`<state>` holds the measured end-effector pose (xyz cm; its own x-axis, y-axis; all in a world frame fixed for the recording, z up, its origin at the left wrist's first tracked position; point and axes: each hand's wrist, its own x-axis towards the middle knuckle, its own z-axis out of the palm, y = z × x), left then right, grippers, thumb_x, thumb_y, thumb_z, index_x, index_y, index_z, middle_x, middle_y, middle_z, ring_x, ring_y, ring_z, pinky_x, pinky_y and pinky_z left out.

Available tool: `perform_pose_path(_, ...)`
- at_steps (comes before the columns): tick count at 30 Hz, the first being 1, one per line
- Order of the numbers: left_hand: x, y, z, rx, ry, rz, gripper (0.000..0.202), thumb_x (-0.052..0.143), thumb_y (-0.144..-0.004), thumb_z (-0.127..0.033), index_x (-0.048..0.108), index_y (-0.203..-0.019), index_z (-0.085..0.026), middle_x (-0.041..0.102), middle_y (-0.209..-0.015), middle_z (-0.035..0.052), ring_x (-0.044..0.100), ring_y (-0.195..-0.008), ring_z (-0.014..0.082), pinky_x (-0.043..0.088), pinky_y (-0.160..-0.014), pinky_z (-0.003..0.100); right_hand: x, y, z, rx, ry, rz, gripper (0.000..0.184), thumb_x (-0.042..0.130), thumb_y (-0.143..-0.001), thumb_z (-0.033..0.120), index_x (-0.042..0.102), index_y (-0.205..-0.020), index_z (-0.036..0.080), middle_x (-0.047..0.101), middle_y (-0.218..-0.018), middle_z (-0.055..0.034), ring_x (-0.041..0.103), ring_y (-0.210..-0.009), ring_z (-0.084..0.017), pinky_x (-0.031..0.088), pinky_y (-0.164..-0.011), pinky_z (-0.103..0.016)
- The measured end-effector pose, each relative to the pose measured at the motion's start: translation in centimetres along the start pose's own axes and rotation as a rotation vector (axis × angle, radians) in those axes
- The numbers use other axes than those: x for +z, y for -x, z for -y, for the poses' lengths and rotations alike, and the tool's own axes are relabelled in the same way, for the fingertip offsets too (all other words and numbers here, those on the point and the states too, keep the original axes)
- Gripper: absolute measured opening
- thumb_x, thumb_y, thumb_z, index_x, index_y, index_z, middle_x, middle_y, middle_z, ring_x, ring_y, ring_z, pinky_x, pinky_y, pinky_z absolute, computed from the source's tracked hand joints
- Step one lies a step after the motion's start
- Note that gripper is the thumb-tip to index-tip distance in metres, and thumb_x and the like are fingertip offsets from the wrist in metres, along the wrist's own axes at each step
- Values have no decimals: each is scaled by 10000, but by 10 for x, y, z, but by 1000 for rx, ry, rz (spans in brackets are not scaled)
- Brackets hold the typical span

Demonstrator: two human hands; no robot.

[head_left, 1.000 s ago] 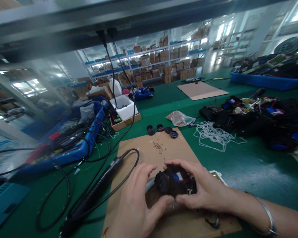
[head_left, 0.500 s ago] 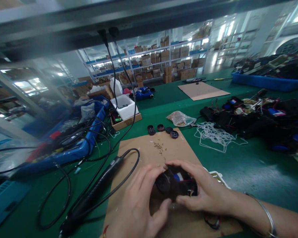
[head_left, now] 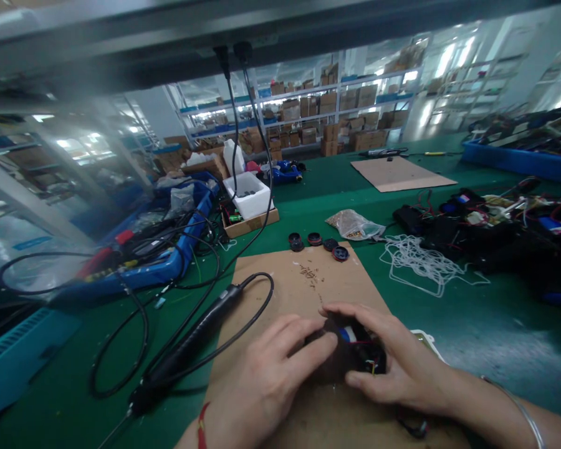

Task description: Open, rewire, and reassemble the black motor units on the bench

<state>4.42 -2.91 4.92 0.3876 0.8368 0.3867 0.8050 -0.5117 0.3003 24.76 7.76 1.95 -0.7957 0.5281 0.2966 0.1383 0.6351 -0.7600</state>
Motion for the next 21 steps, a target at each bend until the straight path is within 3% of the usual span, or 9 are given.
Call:
perform_pose_path(3,4,0,-7,-203,139,-42,421,635,-808,-168,483,-1196,-225,558,-1215,78,555,-1081,206,506,-917,330,2,0,0,43,3,-24,634,674,-695,297,482,-1291,201,621,-1218,-129,597,-1111,-297,491,-928,-421)
perform_pose_path(6,10,0,-10,-369,183,-96,478,756,-724,-269,497,-1124,-219,613,-1001,45,604,-892,211,548,-778,341,3,1,0,54,36,-18,643,685,-697,311,477,-1296,204,622,-1215,-132,599,-1109,-300,502,-917,-428)
perform_pose_path(9,13,2,-7,-309,171,-75,377,656,-816,-164,515,-1158,-238,608,-1042,43,587,-952,200,525,-830,340,1,1,0,34,63,-5,636,681,-709,326,472,-1297,206,616,-1238,-133,595,-1125,-300,499,-929,-438)
perform_pose_path(14,9,1,-3,-155,200,-8,514,446,-845,16,468,-1277,-263,523,-1265,58,488,-1164,173,446,-985,330,-3,0,-1,10,62,-1,616,669,-725,346,482,-1295,209,612,-1257,-133,594,-1138,-305,499,-941,-440)
perform_pose_path(17,10,-1,-7,-242,254,-59,547,578,-792,-75,439,-1291,-250,505,-1274,77,490,-1163,212,446,-989,369,-2,1,-2,15,54,-7,602,658,-732,336,477,-1293,216,620,-1244,-132,603,-1126,-301,504,-936,-441)
perform_pose_path(21,16,-1,-11,-415,240,-153,408,741,-738,-291,540,-1085,-214,594,-976,45,579,-892,217,521,-779,350,-1,3,-3,4,61,11,616,668,-738,354,455,-1303,235,611,-1257,-124,594,-1138,-300,508,-931,-443)
